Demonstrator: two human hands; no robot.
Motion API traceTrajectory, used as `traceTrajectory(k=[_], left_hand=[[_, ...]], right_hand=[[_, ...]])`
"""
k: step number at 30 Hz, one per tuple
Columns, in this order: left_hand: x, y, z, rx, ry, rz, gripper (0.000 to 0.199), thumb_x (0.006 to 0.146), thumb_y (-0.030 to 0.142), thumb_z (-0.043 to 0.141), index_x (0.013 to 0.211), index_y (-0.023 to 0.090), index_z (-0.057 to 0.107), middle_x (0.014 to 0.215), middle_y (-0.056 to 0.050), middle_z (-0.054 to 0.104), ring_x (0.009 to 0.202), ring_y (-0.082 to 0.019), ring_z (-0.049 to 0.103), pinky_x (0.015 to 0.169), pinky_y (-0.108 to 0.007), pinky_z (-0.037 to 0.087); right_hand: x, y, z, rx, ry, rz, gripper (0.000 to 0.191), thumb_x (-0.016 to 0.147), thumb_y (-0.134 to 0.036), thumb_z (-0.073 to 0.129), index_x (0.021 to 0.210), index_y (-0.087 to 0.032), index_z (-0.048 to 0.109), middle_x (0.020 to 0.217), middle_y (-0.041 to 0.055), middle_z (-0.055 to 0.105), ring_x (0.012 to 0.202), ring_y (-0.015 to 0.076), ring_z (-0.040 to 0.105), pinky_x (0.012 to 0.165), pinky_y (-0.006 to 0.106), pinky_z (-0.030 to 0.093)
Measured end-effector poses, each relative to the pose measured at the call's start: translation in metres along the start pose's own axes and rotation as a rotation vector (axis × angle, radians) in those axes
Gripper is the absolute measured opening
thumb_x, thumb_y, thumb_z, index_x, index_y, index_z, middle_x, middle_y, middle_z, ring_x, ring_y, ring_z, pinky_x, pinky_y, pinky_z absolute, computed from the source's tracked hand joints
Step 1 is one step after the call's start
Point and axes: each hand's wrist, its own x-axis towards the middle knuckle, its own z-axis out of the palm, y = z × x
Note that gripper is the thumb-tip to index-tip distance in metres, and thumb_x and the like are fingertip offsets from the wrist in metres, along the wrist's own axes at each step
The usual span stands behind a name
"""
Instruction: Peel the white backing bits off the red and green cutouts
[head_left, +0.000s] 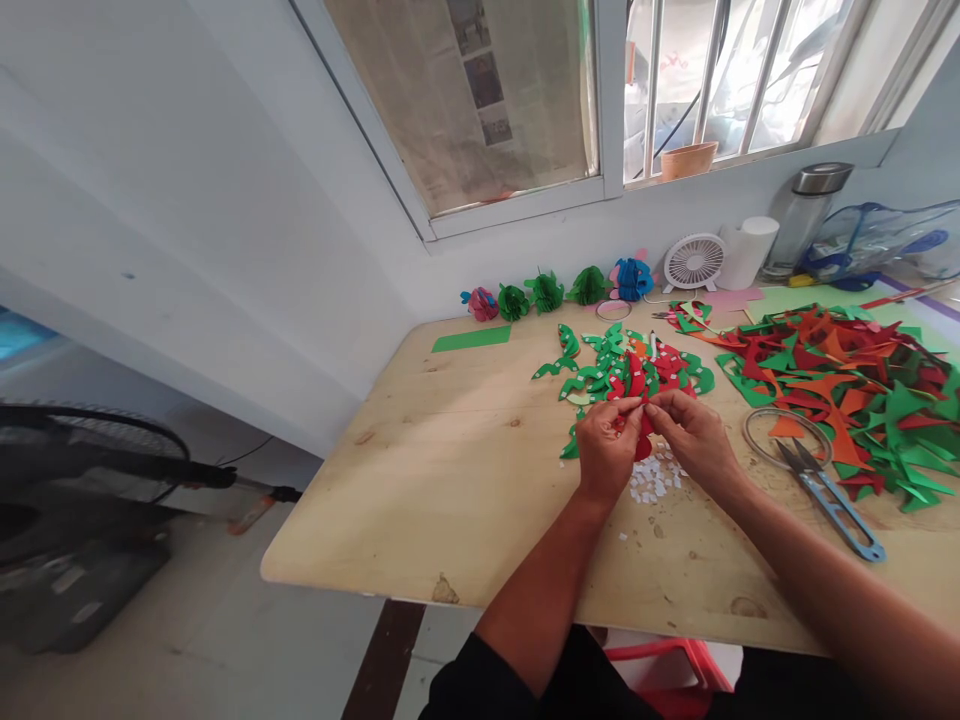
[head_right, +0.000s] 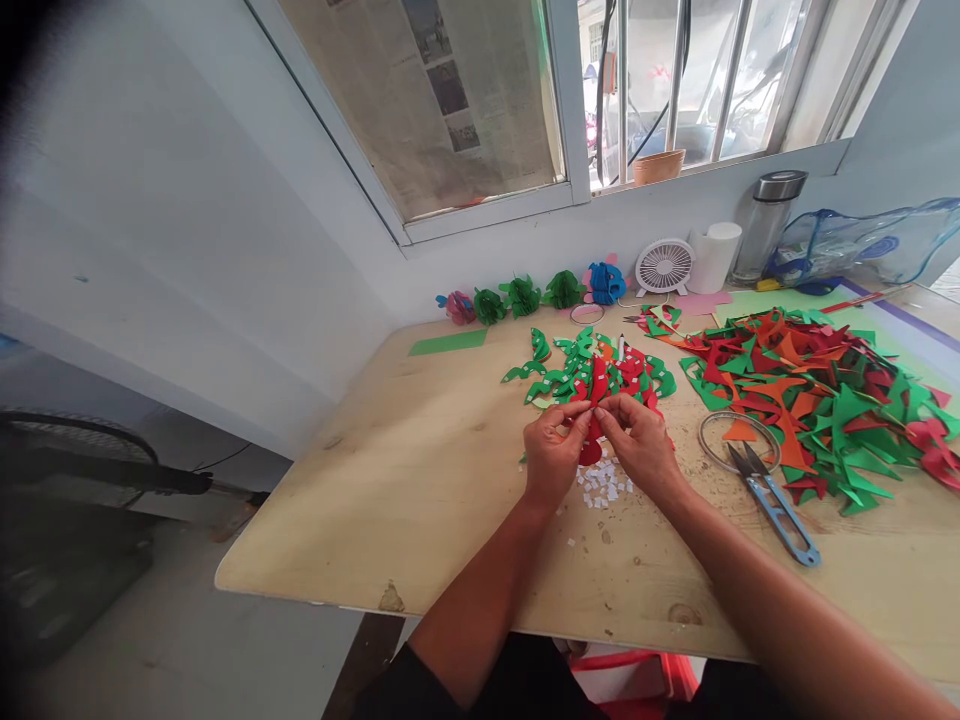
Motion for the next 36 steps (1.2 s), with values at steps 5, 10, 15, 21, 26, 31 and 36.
traceTrajectory(k=[5, 10, 15, 21, 26, 31, 36], left_hand=[[0.0, 0.0, 0.0, 0.018, 0.017, -0.016, 0.015, 0.078, 0.023, 0.059, 0.086, 0.02, 0.07, 0.082, -0.004, 0.071, 0.077, -0.016, 0.063, 0.075, -0.029, 0.051], [0.0, -0.002, 0.001, 0.024, 0.024, -0.03, 0.014, 0.077, 0.022, 0.058, 0.084, 0.019, 0.07, 0.08, -0.004, 0.07, 0.075, -0.016, 0.062, 0.072, -0.029, 0.051], [-0.001, -0.003, 0.001, 0.025, 0.034, -0.034, 0.013, 0.076, 0.022, 0.058, 0.082, 0.018, 0.069, 0.078, -0.004, 0.069, 0.072, -0.014, 0.061, 0.069, -0.026, 0.05], [0.0, 0.002, 0.0, -0.104, 0.015, -0.094, 0.014, 0.076, 0.024, 0.058, 0.082, 0.016, 0.069, 0.073, -0.002, 0.067, 0.061, -0.01, 0.056, 0.06, -0.022, 0.047], [0.002, 0.008, -0.004, -0.244, -0.034, -0.147, 0.018, 0.076, 0.026, 0.059, 0.086, 0.015, 0.069, 0.073, -0.002, 0.068, 0.06, -0.01, 0.057, 0.058, -0.02, 0.048], [0.004, 0.008, -0.009, -0.264, -0.084, -0.143, 0.018, 0.074, 0.027, 0.061, 0.084, 0.015, 0.071, 0.069, -0.002, 0.066, 0.059, -0.009, 0.055, 0.057, -0.02, 0.048], [0.006, 0.006, -0.008, -0.412, -0.107, -0.251, 0.018, 0.069, 0.029, 0.065, 0.079, 0.014, 0.069, 0.066, -0.001, 0.064, 0.056, -0.009, 0.056, 0.052, -0.02, 0.048]], right_hand=[[0.001, 0.004, 0.001, 0.001, -0.015, -0.011, 0.027, 0.08, -0.043, 0.053, 0.076, -0.017, 0.058, 0.062, 0.0007, 0.058, 0.054, 0.0121, 0.05, 0.049, 0.023, 0.04], [0.001, 0.004, 0.002, -0.002, -0.02, -0.02, 0.027, 0.08, -0.043, 0.052, 0.073, -0.017, 0.057, 0.061, 0.0002, 0.056, 0.054, 0.0124, 0.05, 0.049, 0.023, 0.04], [-0.001, -0.002, 0.002, -0.074, -0.012, -0.034, 0.025, 0.08, -0.041, 0.051, 0.072, -0.018, 0.057, 0.061, 0.0003, 0.057, 0.054, 0.0126, 0.05, 0.05, 0.024, 0.04], [-0.005, -0.014, 0.001, -0.163, 0.042, -0.093, 0.021, 0.081, -0.036, 0.05, 0.07, -0.02, 0.054, 0.058, -0.0008, 0.056, 0.052, 0.0121, 0.048, 0.051, 0.024, 0.04], [-0.007, -0.021, -0.001, -0.216, 0.089, -0.143, 0.018, 0.082, -0.034, 0.049, 0.07, -0.021, 0.054, 0.059, -0.001, 0.056, 0.055, 0.0127, 0.049, 0.056, 0.024, 0.041], [-0.007, -0.02, -0.001, -0.193, 0.098, -0.172, 0.018, 0.083, -0.034, 0.049, 0.073, -0.021, 0.055, 0.061, -0.0003, 0.057, 0.057, 0.0132, 0.05, 0.058, 0.025, 0.042], [-0.006, -0.016, -0.001, -0.172, 0.092, -0.179, 0.016, 0.083, -0.032, 0.051, 0.073, -0.02, 0.056, 0.062, -0.0001, 0.057, 0.058, 0.0129, 0.05, 0.057, 0.024, 0.042]])
